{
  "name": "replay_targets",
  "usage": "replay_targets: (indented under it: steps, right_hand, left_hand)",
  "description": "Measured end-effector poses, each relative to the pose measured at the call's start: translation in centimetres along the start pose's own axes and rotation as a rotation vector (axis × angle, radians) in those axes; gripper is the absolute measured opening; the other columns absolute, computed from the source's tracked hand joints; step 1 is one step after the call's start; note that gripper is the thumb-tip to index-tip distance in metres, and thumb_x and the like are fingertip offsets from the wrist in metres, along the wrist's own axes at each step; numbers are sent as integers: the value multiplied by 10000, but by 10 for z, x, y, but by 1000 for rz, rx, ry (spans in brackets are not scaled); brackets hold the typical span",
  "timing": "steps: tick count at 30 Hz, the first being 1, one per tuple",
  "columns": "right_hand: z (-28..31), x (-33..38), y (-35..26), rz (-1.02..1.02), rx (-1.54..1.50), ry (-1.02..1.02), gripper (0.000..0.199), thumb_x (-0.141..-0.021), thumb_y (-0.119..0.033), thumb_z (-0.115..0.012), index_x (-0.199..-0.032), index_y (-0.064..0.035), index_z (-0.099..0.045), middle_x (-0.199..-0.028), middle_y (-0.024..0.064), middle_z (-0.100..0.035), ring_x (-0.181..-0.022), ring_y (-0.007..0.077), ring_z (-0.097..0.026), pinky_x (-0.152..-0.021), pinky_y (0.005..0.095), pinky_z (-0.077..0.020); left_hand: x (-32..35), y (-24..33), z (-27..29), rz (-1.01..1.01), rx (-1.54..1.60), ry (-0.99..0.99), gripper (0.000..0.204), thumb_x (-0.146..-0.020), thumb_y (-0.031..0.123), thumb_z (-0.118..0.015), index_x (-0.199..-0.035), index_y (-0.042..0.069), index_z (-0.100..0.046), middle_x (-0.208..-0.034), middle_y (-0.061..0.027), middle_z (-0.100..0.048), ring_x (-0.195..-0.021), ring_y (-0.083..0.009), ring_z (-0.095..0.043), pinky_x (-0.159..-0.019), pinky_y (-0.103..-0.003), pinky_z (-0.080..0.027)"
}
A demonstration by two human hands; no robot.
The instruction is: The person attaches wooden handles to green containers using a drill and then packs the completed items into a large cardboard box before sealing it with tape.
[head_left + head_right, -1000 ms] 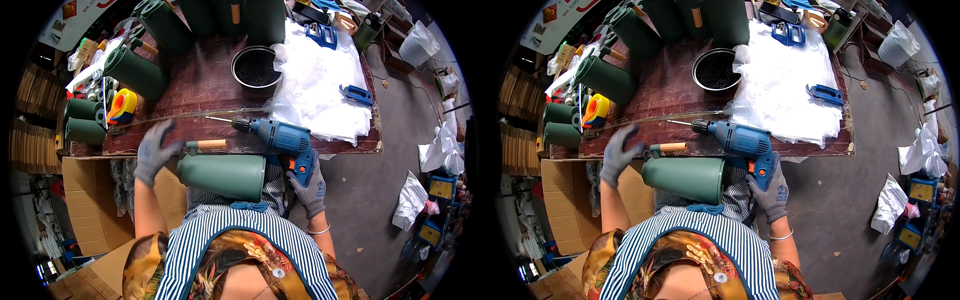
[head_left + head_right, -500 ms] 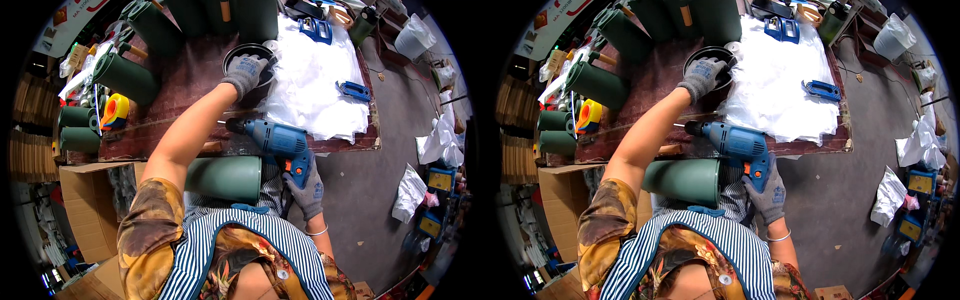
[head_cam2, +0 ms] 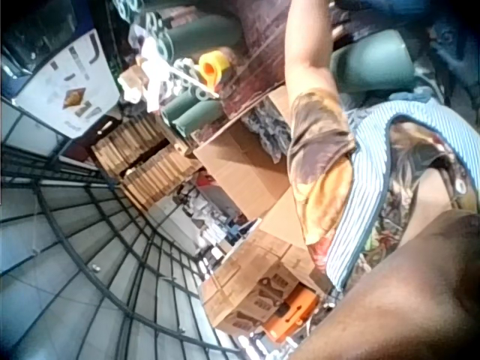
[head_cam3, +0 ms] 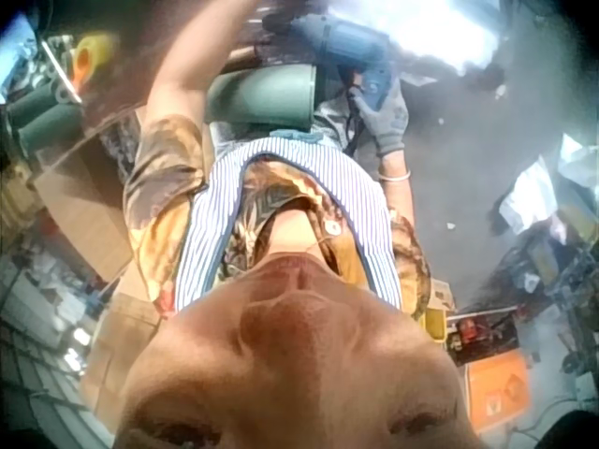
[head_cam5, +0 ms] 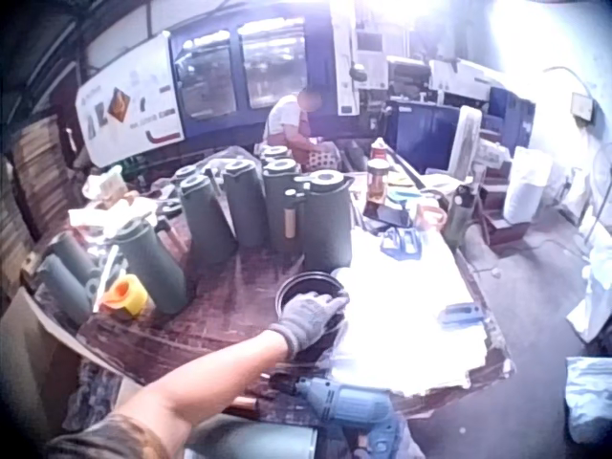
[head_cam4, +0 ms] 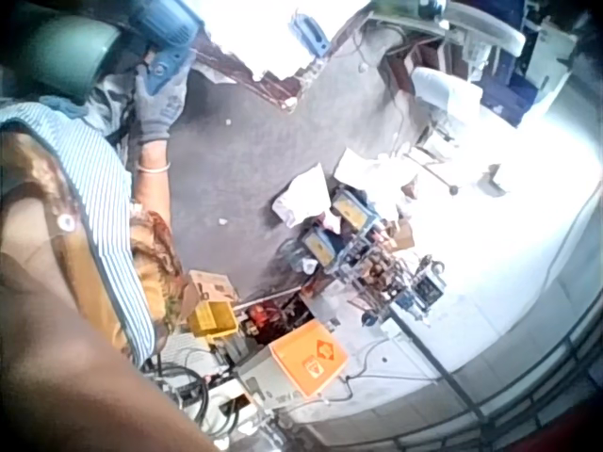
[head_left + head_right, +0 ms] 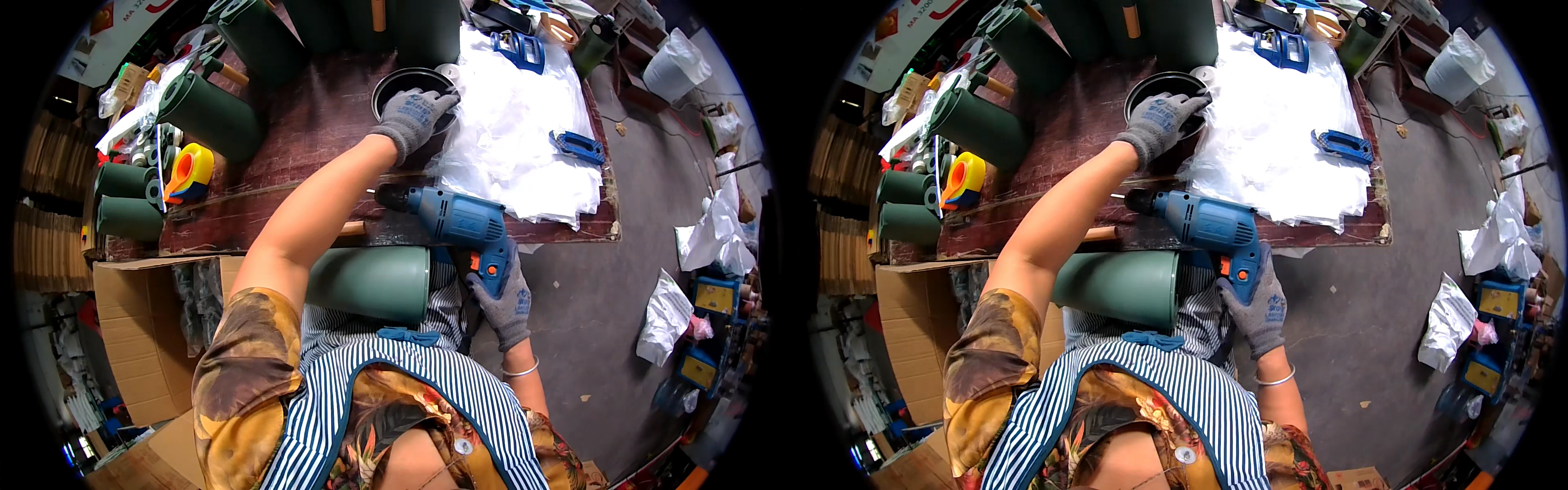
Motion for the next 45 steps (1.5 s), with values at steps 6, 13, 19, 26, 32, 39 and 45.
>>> replay_targets:
  steps: [6,13,19,26,32,39,45]
  right_hand:
    - [-1,2,-3,-77,-69,-25,987,-776,-414,-813,-1523,-3,-318,-1381,264,-548,-1205,389,-600,-992,422,-492]
    - [-15,6,14,-170,-472,13,889,-793,-173,-816,-1517,-13,-326,-1410,171,-530,-1199,257,-590,-1027,358,-470]
    - [-6,14,9,-348,-847,-147,794,-817,-63,-772,-1490,-30,-354,-1267,96,-551,-1094,158,-584,-901,280,-529]
    - [-10,19,12,-388,-808,-114,777,-817,-64,-753,-1485,-35,-358,-1241,84,-543,-1034,146,-584,-876,273,-532]
    - [-11,22,12,-447,-796,-106,783,-815,-75,-763,-1485,-43,-359,-1227,78,-544,-1005,134,-584,-846,260,-531]
    - [-5,17,8,-433,-728,-138,764,-826,-69,-763,-1473,-42,-359,-1155,62,-565,-942,121,-591,-789,255,-539]
    - [3,-1,-2,-504,-915,-343,597,-933,-291,-697,-1400,-46,-417,-1099,105,-603,-874,194,-666,-740,365,-609]
  left_hand:
    - [0,-32,-7,176,350,108,264,-891,164,-663,-1150,185,-712,-1065,-112,-707,-1010,-303,-678,-874,-422,-523]
    - [61,-48,43,136,1425,394,345,-899,-68,-577,-1233,11,-613,-1149,-81,-694,-1070,-172,-649,-965,-324,-526]
    - [213,-92,26,638,1481,31,380,-887,-7,-611,-1267,-25,-618,-1086,-70,-685,-989,-156,-646,-891,-284,-529]
    - [239,-83,11,893,1576,-139,259,-976,20,-553,-1217,-18,-643,-1037,-70,-684,-909,-137,-641,-821,-253,-554]
    - [242,-80,16,836,1538,-105,282,-960,-14,-551,-1223,-20,-651,-1083,-86,-698,-938,-145,-660,-871,-261,-557]
    - [231,-85,26,543,1280,-151,460,-796,-155,-501,-1200,-20,-673,-1177,-91,-709,-1086,-162,-655,-1008,-311,-513]
    - [231,-87,21,451,1138,-201,459,-801,-140,-525,-1215,-5,-668,-1191,-97,-696,-1105,-168,-642,-1021,-307,-500]
Point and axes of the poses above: each hand's wrist, its own x-axis away from the middle knuckle, its own z-axis out of the back of the hand, y = z × x, the point moved 4 cm from there along -x, towards the middle knuckle
